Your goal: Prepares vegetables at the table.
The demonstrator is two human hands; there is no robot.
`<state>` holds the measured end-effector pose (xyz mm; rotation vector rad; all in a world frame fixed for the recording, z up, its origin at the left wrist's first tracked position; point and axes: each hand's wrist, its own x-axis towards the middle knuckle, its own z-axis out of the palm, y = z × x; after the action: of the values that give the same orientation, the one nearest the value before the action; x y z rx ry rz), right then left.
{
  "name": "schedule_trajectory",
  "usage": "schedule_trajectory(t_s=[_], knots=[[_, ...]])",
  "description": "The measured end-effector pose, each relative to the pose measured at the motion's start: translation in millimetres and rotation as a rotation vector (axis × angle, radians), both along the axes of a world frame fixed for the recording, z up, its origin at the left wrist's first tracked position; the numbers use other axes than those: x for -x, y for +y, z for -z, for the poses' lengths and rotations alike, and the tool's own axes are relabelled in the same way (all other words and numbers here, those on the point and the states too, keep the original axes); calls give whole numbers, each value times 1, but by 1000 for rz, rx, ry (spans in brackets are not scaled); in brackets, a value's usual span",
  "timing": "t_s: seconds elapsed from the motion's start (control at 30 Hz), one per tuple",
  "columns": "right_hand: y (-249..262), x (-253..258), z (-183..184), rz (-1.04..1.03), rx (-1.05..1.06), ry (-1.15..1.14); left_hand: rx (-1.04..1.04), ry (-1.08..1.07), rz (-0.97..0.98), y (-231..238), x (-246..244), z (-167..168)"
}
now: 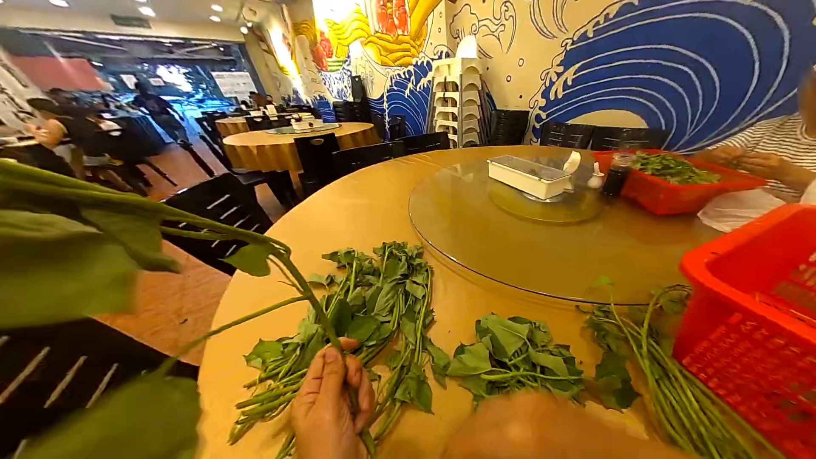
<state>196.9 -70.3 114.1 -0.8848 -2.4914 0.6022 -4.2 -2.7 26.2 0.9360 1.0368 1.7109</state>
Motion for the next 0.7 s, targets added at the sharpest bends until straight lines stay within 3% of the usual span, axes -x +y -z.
schedule_trajectory(t_s=[0.1, 0.2, 0.3, 0.4, 0.7], knots=[[38, -40, -12, -13, -413, 37, -36, 4, -20, 3, 0, 5], [44, -62, 6, 48, -543, -149, 11, 2, -17, 2, -3, 3], [34, -80, 52, 87, -405, -340, 89, -36, -48, 2, -5, 2], [31, -95, 85, 200, -279, -349, 128, -35, -20, 1, -7, 4], [36, -107, 80, 281, -16, -300, 122, 49, 68, -1, -8, 8]])
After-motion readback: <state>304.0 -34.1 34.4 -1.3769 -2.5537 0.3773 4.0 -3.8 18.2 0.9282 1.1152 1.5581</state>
